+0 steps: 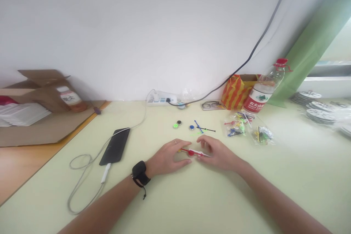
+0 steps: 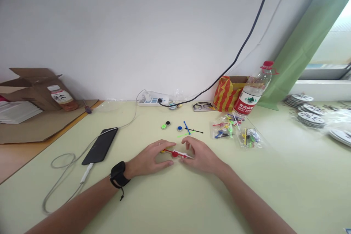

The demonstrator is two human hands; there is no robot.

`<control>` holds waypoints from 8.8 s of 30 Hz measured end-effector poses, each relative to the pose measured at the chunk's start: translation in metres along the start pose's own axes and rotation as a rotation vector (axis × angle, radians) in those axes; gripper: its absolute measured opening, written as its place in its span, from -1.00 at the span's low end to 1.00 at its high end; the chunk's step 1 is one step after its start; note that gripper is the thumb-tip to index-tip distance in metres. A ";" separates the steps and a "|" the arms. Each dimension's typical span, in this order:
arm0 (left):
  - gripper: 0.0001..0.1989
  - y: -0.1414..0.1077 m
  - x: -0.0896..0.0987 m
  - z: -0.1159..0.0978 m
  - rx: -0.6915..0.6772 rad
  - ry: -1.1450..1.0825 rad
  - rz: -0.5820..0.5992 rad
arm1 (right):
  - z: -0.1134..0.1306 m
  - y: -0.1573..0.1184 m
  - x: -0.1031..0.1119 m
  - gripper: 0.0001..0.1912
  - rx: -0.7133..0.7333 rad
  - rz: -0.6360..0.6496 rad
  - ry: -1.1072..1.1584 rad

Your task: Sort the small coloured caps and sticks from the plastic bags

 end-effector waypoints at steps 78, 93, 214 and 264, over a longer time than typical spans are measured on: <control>-0.85 -0.007 0.050 0.029 0.184 0.655 -0.180 | -0.005 0.003 0.012 -0.67 0.177 -0.152 -0.303; -0.78 -0.018 0.058 0.055 0.313 0.708 -0.205 | -0.015 0.007 0.012 -0.78 0.120 -0.121 -0.326; -0.75 0.003 0.007 0.016 -0.104 0.039 -0.230 | -0.035 0.021 -0.004 -0.63 -0.212 -0.034 0.568; -0.75 -0.008 0.031 0.003 0.037 0.078 -0.391 | 0.035 -0.026 -0.035 -0.24 -0.128 0.513 0.541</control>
Point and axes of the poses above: each hand's wrist, its own y-axis towards the middle knuckle, its own x-axis out of the back of the hand, z = x × y, the point moved 9 cm from there along y, towards the middle knuckle, and after that the axes turned 9 degrees about -x, right-handed, at the moved point
